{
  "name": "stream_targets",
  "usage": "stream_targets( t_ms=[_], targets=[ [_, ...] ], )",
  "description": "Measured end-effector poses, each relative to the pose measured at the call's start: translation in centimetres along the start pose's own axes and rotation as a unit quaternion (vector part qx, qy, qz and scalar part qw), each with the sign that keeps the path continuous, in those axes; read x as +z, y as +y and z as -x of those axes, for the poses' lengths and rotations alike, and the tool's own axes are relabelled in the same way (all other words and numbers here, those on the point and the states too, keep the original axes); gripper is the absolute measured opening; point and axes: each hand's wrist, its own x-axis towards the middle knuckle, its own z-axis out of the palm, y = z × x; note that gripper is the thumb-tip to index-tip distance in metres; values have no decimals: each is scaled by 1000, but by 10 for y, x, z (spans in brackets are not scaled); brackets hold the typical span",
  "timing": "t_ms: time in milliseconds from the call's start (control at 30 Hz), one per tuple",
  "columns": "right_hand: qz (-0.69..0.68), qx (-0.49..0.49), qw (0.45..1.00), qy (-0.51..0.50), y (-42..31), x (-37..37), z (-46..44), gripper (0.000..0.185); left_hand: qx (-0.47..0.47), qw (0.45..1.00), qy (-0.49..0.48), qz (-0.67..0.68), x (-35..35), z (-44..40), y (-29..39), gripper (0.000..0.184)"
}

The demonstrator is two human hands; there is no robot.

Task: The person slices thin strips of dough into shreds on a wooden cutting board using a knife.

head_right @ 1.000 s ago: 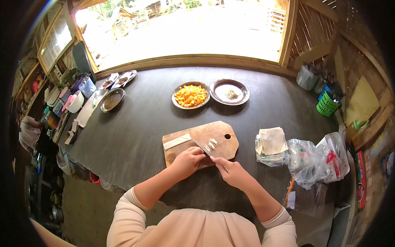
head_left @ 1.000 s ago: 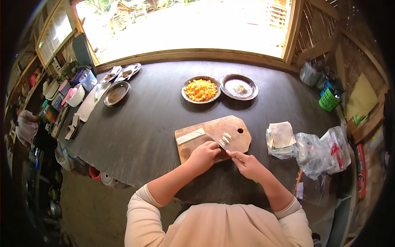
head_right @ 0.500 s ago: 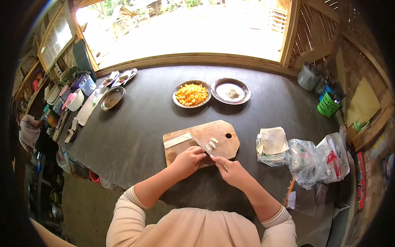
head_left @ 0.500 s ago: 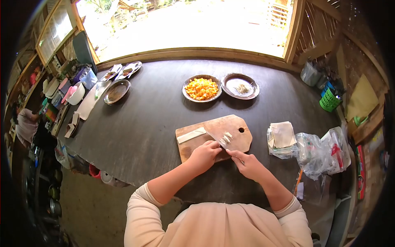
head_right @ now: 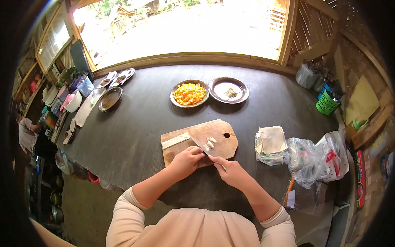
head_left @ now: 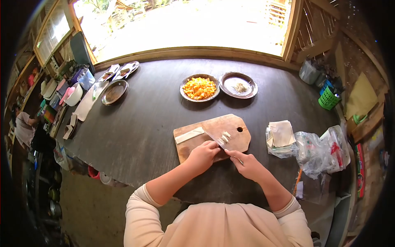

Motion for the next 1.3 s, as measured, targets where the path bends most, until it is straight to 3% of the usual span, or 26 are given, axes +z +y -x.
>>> stream_targets(
  t_ms=[33,100,233,300,433,600,733,800,833,1133,1200,1300],
  targets=[
    [2,-2,1000,2,-4,-3,1,32,-3,1000,-2,2,0,0,0,25],
    [7,83,996,-38,-18,-14,4,31,-2,1000,-1,-4,-1,0,0,25],
    [6,88,995,-48,-17,-12,6,30,-4,1000,-7,-11,-3,0,1,24],
    [-11,14,1000,-2,-2,-4,3,32,-3,1000,-8,-8,-3,0,-1,24],
    [-10,-10,1000,14,-2,-1,1,33,1,1000,-1,5,-3,-1,1,24],
    [0,100,994,-51,-21,-17,6,33,-4,1000,-14,-4,-4,-1,-1,25],
    [-10,102,993,-50,-13,-13,5,32,2,1000,-17,-4,-3,-1,-1,26],
    [-25,-25,999,15,4,-1,3,32,6,1000,-11,5,-2,-1,-2,26],
    [-25,-24,999,15,4,-1,4,32,10,1000,-3,11,-2,-1,-2,26],
    [-22,118,990,-72,-24,-18,6,30,-2,1000,-18,-7,-2,0,-3,26],
    [-20,41,999,-26,-11,-10,6,32,1,1000,-13,-6,-3,0,-2,26],
    [-2,0,1000,5,-5,2,3,31,6,1000,-8,2,-2,0,-1,26]
  ],
)
